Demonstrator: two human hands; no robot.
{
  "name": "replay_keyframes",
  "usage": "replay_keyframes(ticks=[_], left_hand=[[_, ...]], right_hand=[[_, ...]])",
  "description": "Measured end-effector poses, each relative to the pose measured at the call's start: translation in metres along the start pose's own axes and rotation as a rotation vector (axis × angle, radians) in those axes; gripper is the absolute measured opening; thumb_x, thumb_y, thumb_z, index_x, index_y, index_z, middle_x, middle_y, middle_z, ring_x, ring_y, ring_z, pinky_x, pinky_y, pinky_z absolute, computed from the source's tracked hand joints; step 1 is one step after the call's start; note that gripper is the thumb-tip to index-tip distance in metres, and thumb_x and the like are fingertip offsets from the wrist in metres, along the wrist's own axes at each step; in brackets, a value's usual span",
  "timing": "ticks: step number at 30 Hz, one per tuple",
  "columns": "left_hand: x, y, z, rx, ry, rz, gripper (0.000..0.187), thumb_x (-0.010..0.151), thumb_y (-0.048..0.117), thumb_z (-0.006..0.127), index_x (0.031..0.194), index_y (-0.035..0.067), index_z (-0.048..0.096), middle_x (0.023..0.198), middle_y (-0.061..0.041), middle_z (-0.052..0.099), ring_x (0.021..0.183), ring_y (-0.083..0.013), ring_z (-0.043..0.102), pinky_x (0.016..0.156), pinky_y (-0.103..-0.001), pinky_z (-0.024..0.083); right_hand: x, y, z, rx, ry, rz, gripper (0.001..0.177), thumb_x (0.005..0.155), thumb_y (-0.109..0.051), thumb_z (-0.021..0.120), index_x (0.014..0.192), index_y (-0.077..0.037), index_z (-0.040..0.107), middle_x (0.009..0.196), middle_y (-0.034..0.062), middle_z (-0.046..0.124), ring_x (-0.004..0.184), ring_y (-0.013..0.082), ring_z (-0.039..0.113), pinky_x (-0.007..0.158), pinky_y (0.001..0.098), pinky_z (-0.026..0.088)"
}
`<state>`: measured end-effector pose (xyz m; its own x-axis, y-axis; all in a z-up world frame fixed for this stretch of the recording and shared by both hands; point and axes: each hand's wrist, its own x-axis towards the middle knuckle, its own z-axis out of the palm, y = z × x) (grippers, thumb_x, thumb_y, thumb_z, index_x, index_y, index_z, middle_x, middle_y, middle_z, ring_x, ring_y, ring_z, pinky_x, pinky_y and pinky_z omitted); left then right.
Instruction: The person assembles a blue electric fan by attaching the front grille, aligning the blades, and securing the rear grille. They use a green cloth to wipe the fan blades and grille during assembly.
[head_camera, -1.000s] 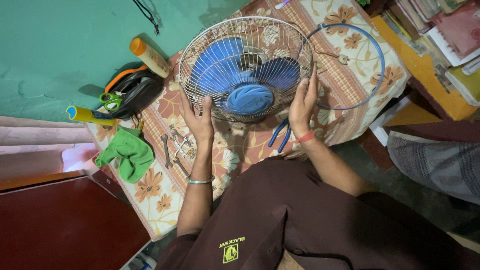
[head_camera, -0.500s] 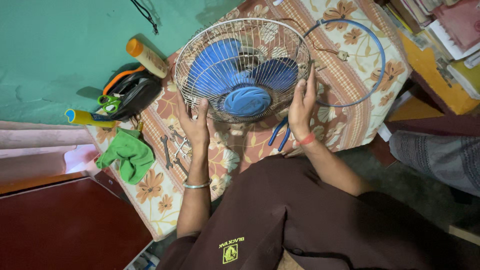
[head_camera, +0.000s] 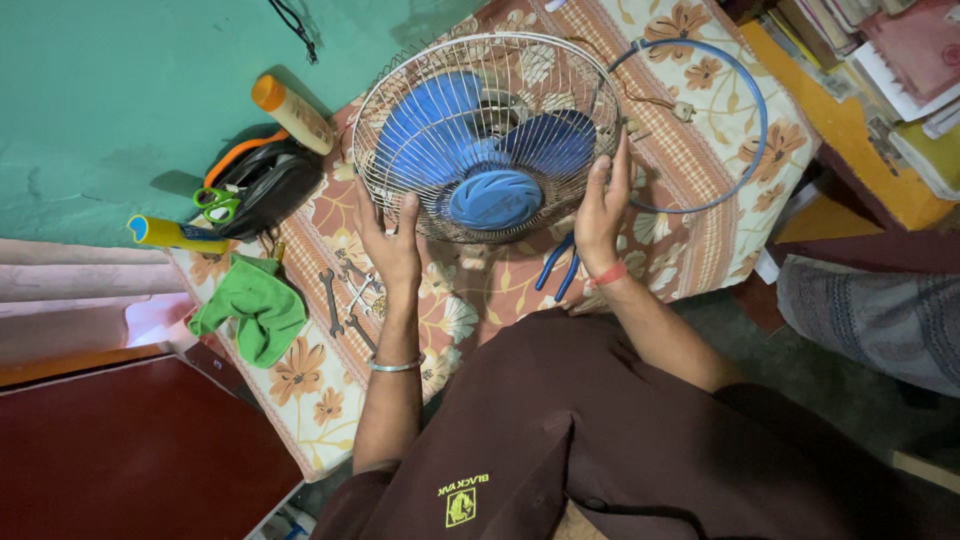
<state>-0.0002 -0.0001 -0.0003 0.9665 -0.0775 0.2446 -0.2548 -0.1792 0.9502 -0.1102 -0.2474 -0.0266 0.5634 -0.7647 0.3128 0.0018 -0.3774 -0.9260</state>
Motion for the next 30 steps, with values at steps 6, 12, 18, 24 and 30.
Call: replay_keyframes(ticks=[6,12,18,24,30], left_hand=[[0.001,0.002,0.002,0.04,0.01,0.004,0.083,0.098,0.03,0.077,0.161,-0.002,0.034,0.16,-0.027,0.038,0.149,-0.0363,0.042,0.125,-0.043,0.033],[0.0,0.003,0.002,-0.044,-0.004,-0.044,0.086,0.096,0.033,0.075,0.161,-0.001,0.029,0.159,-0.028,0.033,0.149,-0.0367,0.04,0.123,-0.044,0.036],[-0.017,-0.01,-0.01,-0.074,-0.02,-0.012,0.083,0.1,0.036,0.071,0.161,-0.001,0.029,0.165,-0.026,0.032,0.155,-0.0371,0.032,0.129,-0.046,0.024],[-0.07,-0.032,-0.065,-0.041,-0.016,-0.086,0.085,0.098,0.046,0.065,0.161,0.001,0.03,0.157,-0.02,0.039,0.15,-0.0321,0.039,0.128,-0.045,0.028],[-0.096,-0.061,-0.113,-0.096,-0.039,-0.085,0.09,0.09,0.042,0.077,0.155,0.001,0.03,0.15,-0.016,0.042,0.145,-0.0298,0.041,0.124,-0.046,0.032]], right_hand=[[0.001,0.003,0.0,0.012,0.007,0.0,0.057,0.116,-0.034,0.04,0.161,0.001,0.033,0.159,0.0211,0.045,0.146,0.0301,0.044,0.124,0.042,0.031],[0.001,0.0,0.001,0.073,-0.017,0.004,0.06,0.117,-0.036,0.04,0.163,0.001,0.029,0.164,0.0211,0.037,0.153,0.0307,0.036,0.128,0.0414,0.027],[-0.022,0.003,-0.006,0.213,-0.018,0.036,0.064,0.116,-0.039,0.038,0.161,0.003,0.026,0.164,0.0191,0.034,0.154,0.0315,0.031,0.129,0.0444,0.024],[-0.091,0.035,-0.031,0.178,-0.14,0.079,0.066,0.116,-0.046,0.033,0.162,0.0,0.02,0.167,0.0169,0.023,0.158,0.0283,0.022,0.131,0.0437,0.017],[-0.148,0.092,-0.023,0.557,-0.41,0.253,0.071,0.112,-0.054,0.039,0.158,-0.003,0.024,0.154,0.0124,0.037,0.144,0.0212,0.035,0.122,0.0375,0.029]])
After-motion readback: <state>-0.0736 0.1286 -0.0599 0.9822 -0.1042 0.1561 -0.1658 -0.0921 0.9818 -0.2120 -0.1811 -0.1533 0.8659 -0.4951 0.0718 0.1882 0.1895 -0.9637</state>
